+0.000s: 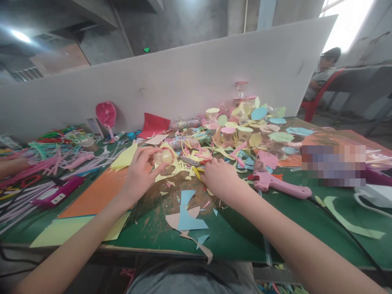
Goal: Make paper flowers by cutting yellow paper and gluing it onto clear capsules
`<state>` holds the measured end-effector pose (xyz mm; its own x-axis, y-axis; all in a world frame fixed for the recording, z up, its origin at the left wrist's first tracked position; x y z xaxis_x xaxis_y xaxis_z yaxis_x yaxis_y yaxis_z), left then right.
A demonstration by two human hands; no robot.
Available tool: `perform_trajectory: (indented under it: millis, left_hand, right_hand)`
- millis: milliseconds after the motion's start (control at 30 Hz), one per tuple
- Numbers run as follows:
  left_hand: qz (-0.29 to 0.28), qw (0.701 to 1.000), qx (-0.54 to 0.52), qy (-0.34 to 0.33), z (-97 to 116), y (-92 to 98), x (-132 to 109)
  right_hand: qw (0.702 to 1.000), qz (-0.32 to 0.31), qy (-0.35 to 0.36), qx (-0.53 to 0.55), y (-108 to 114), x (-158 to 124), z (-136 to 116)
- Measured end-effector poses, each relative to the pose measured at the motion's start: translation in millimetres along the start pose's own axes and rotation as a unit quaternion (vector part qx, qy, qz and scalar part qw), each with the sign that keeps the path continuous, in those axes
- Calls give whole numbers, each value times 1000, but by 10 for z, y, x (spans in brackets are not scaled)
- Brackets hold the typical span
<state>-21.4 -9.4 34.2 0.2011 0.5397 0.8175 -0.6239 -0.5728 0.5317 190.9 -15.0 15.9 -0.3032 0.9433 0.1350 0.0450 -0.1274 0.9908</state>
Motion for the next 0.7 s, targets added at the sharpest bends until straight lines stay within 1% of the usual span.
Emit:
perform_trajectory:
  millis: [167, 267, 367, 467, 567, 700]
  left_hand:
    - [1, 1000, -1, -5, -13, -10, 38]
    - [-9, 1000, 3, -6, -26, -31, 87]
    - [-29, 1000, 4, -11, -53, -79, 185]
    - [-29, 999, -6, -12, -99, -145, 326]
    - [-6, 1000, -25, 2, -162, -222, 454]
    - [45, 997, -49, 50, -245, -293, 502]
  right_hand:
    - [1000, 3, -3, -30, -111, 71, 77]
    - [999, -1, 11, -39, -155, 119, 108]
    - [999, -1, 37, -40, -129, 116, 83]
    - [998, 5, 47, -29, -60, 79, 51]
    - [1000, 17, 26, 5, -22, 82, 77]
    - [992, 36, -64, 99, -53, 163, 232]
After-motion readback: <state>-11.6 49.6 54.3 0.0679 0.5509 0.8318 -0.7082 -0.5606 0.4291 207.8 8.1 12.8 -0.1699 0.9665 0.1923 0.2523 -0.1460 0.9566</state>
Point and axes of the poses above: each hand's wrist, its own x-axis towards the middle knuckle, its own y-axis out of the back of the hand, z = x × y, the point moved 4 cm from there along x, towards the middle knuckle, and after that the axes turned 7 degrees about z, right-handed, at the moved point
